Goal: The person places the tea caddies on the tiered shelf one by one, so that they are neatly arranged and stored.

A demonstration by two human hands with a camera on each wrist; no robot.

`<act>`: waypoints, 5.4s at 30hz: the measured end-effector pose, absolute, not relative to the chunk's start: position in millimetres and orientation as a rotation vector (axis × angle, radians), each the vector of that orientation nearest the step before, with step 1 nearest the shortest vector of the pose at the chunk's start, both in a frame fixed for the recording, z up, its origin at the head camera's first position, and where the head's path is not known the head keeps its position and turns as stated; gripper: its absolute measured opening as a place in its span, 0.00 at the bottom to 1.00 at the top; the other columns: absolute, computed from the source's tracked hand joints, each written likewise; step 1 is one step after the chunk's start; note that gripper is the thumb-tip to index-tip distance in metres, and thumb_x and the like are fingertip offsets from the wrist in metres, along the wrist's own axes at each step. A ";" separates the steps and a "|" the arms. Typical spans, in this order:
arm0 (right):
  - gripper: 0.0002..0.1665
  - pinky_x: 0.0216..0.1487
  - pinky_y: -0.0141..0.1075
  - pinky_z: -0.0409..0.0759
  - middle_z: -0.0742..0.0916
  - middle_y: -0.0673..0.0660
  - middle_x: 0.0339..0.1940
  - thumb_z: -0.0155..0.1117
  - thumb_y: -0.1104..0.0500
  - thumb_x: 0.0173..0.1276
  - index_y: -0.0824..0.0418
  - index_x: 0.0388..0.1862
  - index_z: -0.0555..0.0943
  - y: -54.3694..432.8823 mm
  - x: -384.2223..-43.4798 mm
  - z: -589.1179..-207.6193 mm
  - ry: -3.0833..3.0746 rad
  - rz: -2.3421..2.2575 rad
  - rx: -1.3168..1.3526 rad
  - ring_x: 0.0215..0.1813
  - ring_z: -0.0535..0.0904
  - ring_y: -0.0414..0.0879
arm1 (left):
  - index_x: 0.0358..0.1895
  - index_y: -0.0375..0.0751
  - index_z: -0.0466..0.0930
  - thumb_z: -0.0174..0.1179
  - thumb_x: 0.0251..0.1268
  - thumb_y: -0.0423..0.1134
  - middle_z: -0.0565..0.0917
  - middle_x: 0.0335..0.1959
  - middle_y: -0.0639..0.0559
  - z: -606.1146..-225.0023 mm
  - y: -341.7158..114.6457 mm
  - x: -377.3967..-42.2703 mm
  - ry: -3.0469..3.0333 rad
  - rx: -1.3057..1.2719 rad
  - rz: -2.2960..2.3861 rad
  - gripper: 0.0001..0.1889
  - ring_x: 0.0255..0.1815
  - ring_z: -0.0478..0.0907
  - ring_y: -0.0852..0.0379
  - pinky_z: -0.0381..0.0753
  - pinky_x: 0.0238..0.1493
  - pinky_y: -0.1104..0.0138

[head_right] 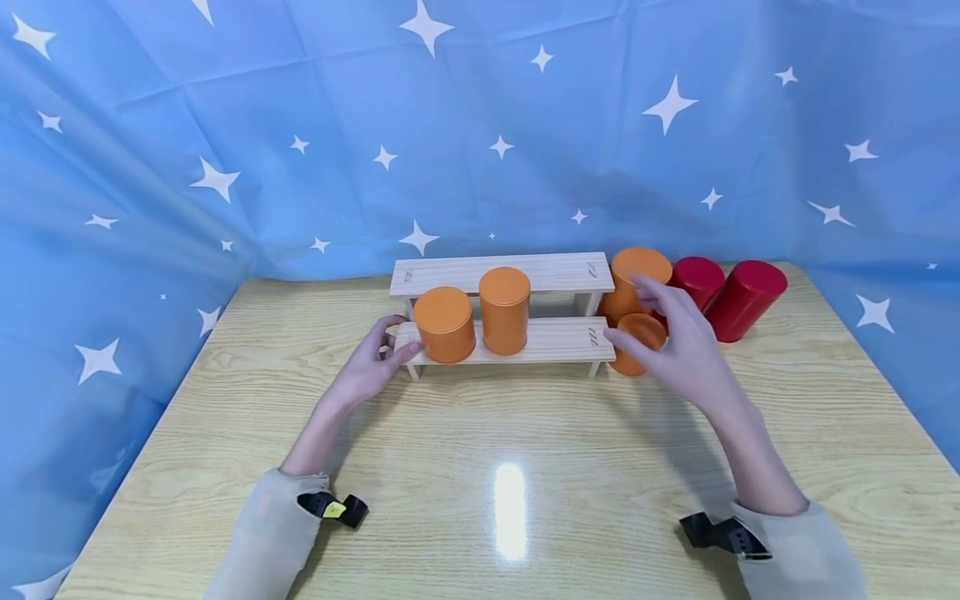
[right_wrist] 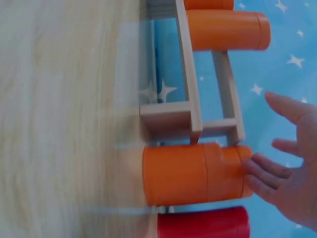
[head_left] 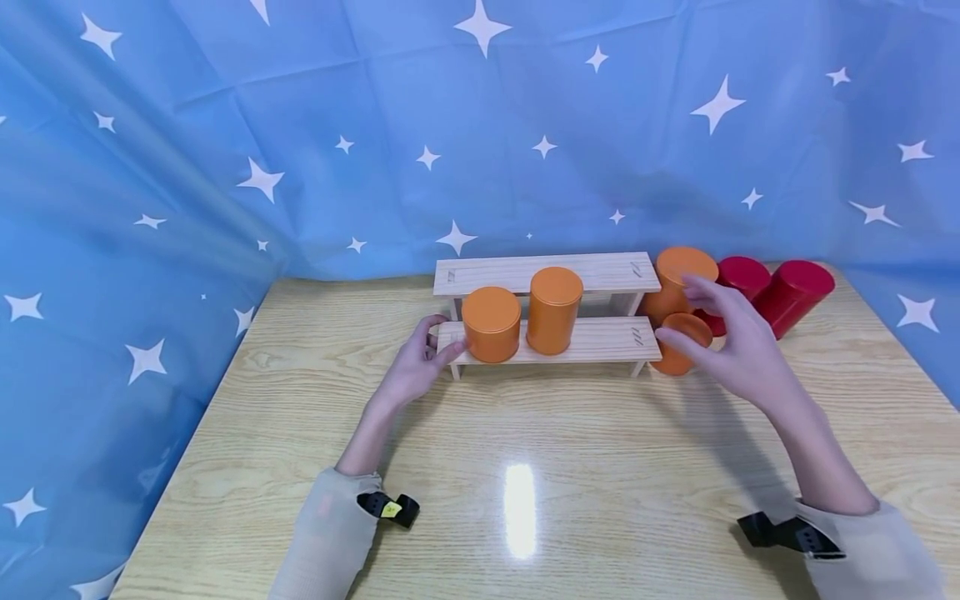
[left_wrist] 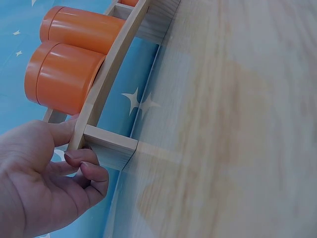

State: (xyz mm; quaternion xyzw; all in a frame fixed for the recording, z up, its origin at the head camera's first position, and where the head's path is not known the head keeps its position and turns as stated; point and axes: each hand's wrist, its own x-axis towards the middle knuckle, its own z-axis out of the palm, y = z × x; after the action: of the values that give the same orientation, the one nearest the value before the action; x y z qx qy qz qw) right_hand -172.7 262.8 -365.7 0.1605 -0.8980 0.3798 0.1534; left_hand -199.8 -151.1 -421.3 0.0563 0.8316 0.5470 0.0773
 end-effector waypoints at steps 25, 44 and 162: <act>0.39 0.52 0.53 0.69 0.75 0.70 0.63 0.77 0.55 0.63 0.67 0.69 0.72 287.9 -177.7 -388.0 -2.761 0.963 0.408 0.58 0.69 0.66 | 0.73 0.41 0.61 0.62 0.73 0.47 0.70 0.36 0.47 -421.3 -151.4 -199.7 2.493 0.167 1.630 0.32 0.30 0.67 0.55 0.70 0.31 0.65; 0.42 0.50 0.64 0.75 0.78 0.73 0.60 0.80 0.56 0.59 0.72 0.67 0.71 293.9 -179.7 -392.7 -2.868 0.881 0.468 0.52 0.76 0.67 | 0.73 0.41 0.61 0.62 0.73 0.48 0.69 0.36 0.47 -422.8 -153.1 -200.2 2.495 0.168 1.630 0.32 0.29 0.66 0.55 0.69 0.31 0.65; 0.37 0.53 0.16 0.64 0.83 0.65 0.54 0.75 0.63 0.63 0.54 0.71 0.75 280.9 -168.4 -336.0 -2.452 0.984 0.360 0.51 0.70 0.22 | 0.74 0.40 0.60 0.62 0.73 0.48 0.69 0.37 0.47 -420.2 -151.1 -199.1 2.497 0.162 1.624 0.33 0.31 0.67 0.54 0.70 0.32 0.64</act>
State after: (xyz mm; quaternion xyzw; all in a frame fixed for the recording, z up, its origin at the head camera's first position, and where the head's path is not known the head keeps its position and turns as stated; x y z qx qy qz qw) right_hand -168.4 280.9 -336.0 0.1311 -0.8938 0.3587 0.2352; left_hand -199.1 -151.1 -420.2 0.0542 0.8345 0.5426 0.0793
